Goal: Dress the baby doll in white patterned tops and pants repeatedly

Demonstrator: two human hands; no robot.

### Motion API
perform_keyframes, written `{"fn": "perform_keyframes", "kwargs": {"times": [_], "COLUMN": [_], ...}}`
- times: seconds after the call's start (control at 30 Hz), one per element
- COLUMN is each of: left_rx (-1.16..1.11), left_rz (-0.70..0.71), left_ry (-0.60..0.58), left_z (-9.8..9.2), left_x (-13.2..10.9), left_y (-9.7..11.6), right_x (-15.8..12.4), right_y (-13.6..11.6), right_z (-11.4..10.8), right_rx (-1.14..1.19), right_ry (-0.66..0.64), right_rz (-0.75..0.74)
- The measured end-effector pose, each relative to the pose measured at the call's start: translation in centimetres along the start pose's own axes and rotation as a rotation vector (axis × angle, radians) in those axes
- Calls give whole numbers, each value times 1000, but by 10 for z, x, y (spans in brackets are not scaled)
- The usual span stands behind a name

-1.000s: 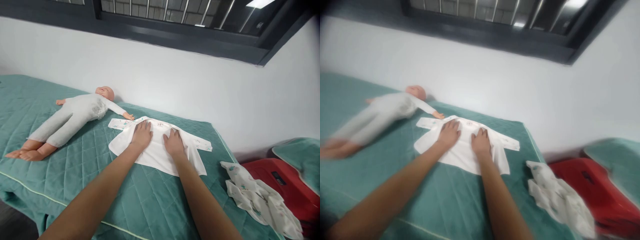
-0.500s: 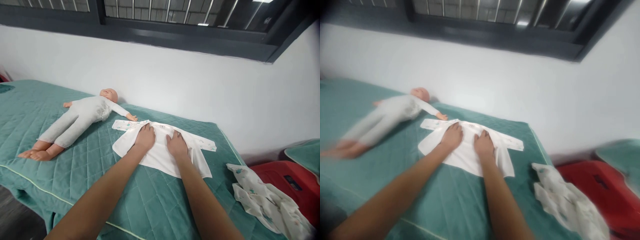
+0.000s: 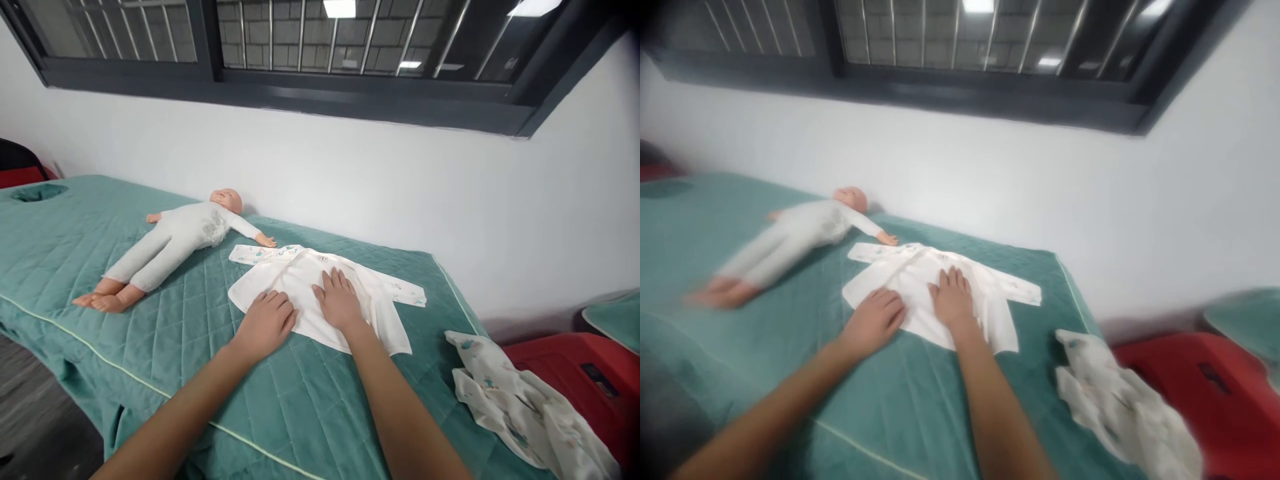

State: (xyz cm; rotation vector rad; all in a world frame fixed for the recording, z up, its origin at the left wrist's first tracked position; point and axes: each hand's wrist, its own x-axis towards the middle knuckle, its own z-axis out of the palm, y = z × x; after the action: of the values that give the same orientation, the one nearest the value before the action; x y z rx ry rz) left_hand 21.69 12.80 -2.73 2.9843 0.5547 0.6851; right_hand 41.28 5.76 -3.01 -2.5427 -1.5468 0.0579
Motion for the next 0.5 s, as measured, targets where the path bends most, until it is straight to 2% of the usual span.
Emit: {"fn": "perform_keyframes", "kwargs": {"times": [0.13,0.23,0.3,0.4,0.5], "left_rx": [4,3,-3,-7,42], "left_rz": [-1,-49,-82,-202,-351], "left_ry": [-36,-25,-11,63,195], "left_z": [-9,-13,-20,-38,-62], "left_x": [-22,-23,-20,-17,-16], "left_y": [-1,-5,-16,-56,-128], "right_x": [-19,-44,-60,-66,-34], "right_y": [-6,-7,-7,-15,-45], "right_z": [-2,-4,-8,-21,-34], "right_rx": [-4,-24,-25,14,132], "right_ry": [-11,12,16,24,66], "right_rz": [-29,-88,-135,-194,-245]}}
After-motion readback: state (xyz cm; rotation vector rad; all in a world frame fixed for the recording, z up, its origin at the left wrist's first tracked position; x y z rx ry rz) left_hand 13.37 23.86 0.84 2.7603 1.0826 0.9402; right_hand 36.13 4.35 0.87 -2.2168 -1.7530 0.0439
